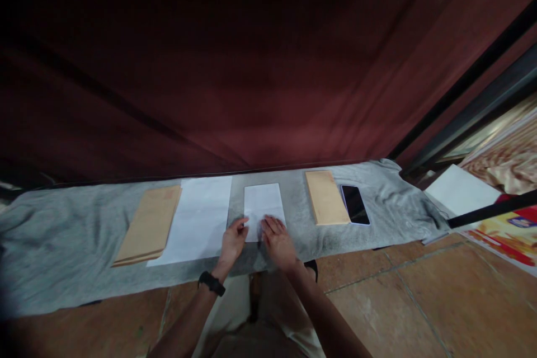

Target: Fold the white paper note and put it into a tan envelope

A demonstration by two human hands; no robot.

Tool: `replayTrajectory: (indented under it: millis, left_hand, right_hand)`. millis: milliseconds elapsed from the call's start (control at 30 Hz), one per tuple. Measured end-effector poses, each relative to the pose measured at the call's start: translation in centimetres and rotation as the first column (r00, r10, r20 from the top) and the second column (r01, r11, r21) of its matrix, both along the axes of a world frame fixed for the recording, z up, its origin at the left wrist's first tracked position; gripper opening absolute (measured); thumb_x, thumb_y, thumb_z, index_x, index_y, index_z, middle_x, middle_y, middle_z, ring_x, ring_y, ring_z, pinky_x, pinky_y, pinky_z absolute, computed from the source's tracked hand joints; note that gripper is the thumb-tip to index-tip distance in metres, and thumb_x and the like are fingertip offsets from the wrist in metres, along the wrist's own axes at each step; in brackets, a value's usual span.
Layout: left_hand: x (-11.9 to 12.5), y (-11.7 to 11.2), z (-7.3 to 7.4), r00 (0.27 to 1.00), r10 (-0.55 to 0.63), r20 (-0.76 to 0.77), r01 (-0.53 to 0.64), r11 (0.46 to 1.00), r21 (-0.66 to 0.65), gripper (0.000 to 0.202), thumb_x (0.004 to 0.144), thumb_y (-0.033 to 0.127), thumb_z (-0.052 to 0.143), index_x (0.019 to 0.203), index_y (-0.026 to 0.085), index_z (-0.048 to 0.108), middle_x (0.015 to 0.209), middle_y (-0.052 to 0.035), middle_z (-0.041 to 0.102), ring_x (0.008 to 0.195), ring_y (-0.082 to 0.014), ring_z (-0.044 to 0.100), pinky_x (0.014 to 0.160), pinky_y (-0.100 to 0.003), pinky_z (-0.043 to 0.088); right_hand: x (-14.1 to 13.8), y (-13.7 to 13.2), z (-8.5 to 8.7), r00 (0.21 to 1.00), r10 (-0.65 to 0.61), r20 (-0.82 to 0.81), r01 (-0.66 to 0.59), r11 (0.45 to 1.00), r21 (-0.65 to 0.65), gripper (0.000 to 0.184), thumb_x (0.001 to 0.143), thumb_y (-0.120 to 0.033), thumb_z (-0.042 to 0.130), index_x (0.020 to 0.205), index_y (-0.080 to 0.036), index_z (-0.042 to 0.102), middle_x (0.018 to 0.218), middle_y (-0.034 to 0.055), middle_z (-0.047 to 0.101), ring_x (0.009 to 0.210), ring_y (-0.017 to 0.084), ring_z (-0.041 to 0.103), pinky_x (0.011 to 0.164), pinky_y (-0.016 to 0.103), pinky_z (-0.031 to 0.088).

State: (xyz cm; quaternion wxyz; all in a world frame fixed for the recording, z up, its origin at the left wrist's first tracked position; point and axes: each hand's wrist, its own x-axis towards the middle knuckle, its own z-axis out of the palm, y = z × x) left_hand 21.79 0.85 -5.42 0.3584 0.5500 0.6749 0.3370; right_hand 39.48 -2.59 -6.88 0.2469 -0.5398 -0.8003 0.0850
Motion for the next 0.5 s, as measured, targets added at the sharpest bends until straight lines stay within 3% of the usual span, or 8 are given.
replayTrajectory:
  millis: [167, 233, 300, 367, 433, 500]
  left_hand:
    - [0.5, 0.0, -0.2, 0.998, 0.015, 0.061, -0.009, 0.995, -0.095, 0.031, 0.09, 0.013, 0.053, 0.116, 0.018, 0.069, 0.079, -0.0006, 0.07, 0.053, -0.0116, 0.061, 0.053, -0.025, 0.051]
    - [0.4, -0.2, -0.1, 0.998, 0.006, 0.063, 0.001, 0.994, -0.109, 0.03, 0.091, 0.014, 0.053, 0.117, 0.016, 0.068, 0.08, -0.0011, 0.07, 0.051, -0.012, 0.06, 0.053, -0.026, 0.052]
    - [0.3, -0.7, 0.2, 1.0, -0.017, -0.005, 0.017, 0.998, -0.064, 0.029, 0.09, 0.013, 0.054, 0.115, 0.016, 0.069, 0.086, -0.0037, 0.071, 0.062, -0.0151, 0.066, 0.064, -0.03, 0.056]
    - [0.3, -1.2, 0.5, 0.982, -0.041, -0.185, 0.054, 0.996, 0.066, 0.028, 0.091, 0.013, 0.053, 0.114, 0.016, 0.07, 0.098, -0.0087, 0.071, 0.081, -0.0202, 0.07, 0.081, -0.036, 0.058]
    - [0.8, -1.6, 0.8, 0.932, -0.045, -0.359, 0.122, 0.974, 0.194, 0.032, 0.094, 0.015, 0.048, 0.119, 0.016, 0.069, 0.11, -0.013, 0.069, 0.101, -0.0251, 0.068, 0.096, -0.044, 0.054]
    - [1.7, -1.6, 0.9, 0.897, -0.072, -0.436, 0.203, 0.944, 0.261, 0.037, 0.097, 0.019, 0.046, 0.128, 0.017, 0.064, 0.127, -0.0153, 0.065, 0.121, -0.0288, 0.061, 0.107, -0.048, 0.047]
  right_hand:
    - [1.8, -0.6, -0.2, 0.999, 0.032, 0.044, -0.034, 0.999, 0.03, 0.048, 0.101, -0.028, 0.05, 0.148, -0.019, 0.05, 0.154, 0.0135, 0.05, 0.143, 0.028, 0.045, 0.117, 0.052, 0.04]
    - [1.9, -0.8, 0.0, 0.997, 0.06, 0.053, -0.061, 0.998, 0.028, 0.05, 0.1, -0.031, 0.053, 0.149, -0.02, 0.049, 0.155, 0.0131, 0.048, 0.144, 0.028, 0.044, 0.118, 0.052, 0.039]
    - [1.8, -0.9, 0.2, 0.994, 0.082, 0.067, -0.084, 0.996, 0.014, 0.051, 0.1, -0.033, 0.055, 0.149, -0.021, 0.049, 0.156, 0.0123, 0.047, 0.145, 0.028, 0.044, 0.119, 0.053, 0.036]
    - [1.7, -1.0, 0.3, 0.993, 0.092, 0.076, -0.092, 0.996, 0.0, 0.051, 0.1, -0.034, 0.056, 0.149, -0.022, 0.05, 0.156, 0.0112, 0.047, 0.144, 0.028, 0.044, 0.12, 0.053, 0.034]
    - [1.6, -1.0, 0.3, 0.993, 0.09, 0.081, -0.09, 0.996, -0.007, 0.05, 0.1, -0.034, 0.055, 0.149, -0.022, 0.05, 0.157, 0.0104, 0.047, 0.144, 0.028, 0.044, 0.121, 0.052, 0.034]
    - [1.5, -1.0, 0.2, 0.993, 0.084, 0.083, -0.084, 0.996, -0.005, 0.049, 0.1, -0.034, 0.054, 0.148, -0.022, 0.051, 0.157, 0.0102, 0.046, 0.144, 0.028, 0.044, 0.121, 0.051, 0.033]
